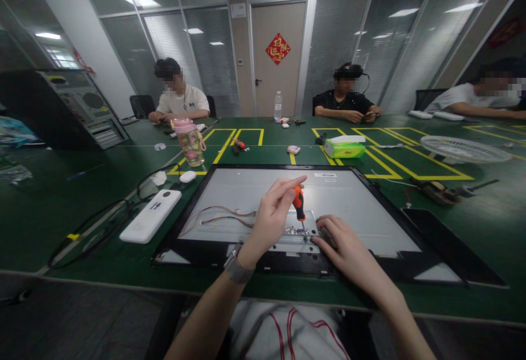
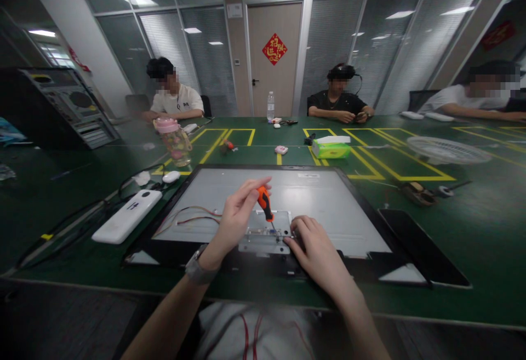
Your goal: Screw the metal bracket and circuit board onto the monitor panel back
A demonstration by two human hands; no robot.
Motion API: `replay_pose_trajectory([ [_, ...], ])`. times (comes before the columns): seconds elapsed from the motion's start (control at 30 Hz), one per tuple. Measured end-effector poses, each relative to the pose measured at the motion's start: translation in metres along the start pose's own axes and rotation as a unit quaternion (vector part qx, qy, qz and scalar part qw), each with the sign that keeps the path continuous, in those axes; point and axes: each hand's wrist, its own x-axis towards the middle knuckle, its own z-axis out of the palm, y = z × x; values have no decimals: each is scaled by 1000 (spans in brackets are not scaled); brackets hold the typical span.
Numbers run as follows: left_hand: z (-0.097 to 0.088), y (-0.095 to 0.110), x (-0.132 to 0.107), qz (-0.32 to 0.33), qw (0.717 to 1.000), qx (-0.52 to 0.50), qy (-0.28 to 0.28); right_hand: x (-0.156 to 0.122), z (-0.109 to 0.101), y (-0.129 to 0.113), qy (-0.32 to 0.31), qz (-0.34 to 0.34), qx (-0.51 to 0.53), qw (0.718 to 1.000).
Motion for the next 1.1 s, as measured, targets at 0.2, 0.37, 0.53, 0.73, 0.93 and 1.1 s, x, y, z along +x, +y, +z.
replay_pose_trajectory([
  [0.2, 0, -1, 0, -9, 1000, -30, -4, 0, 1, 1, 1, -2, 1, 1000],
  [0.37, 1, -2, -2, -8, 1000, -3, 6, -1, 0, 0, -3, 2, 6, 1000],
  [0.53, 5, -6, -3, -18, 999, -47, -15, -1, 1, 1, -7, 2, 1, 1000],
  [0.73, 3, -7, -4, 45, 994, 79, 63, -1, 3, 4, 1, -1, 0, 1000],
  [0.93, 4, -6, -3, 27, 999, 36, 30, -1, 3, 4, -6, 2, 4, 1000],
  [1.1, 3, -8, -1, 29, 990, 96, 102, -1, 2, 3, -7, 2, 6, 1000],
])
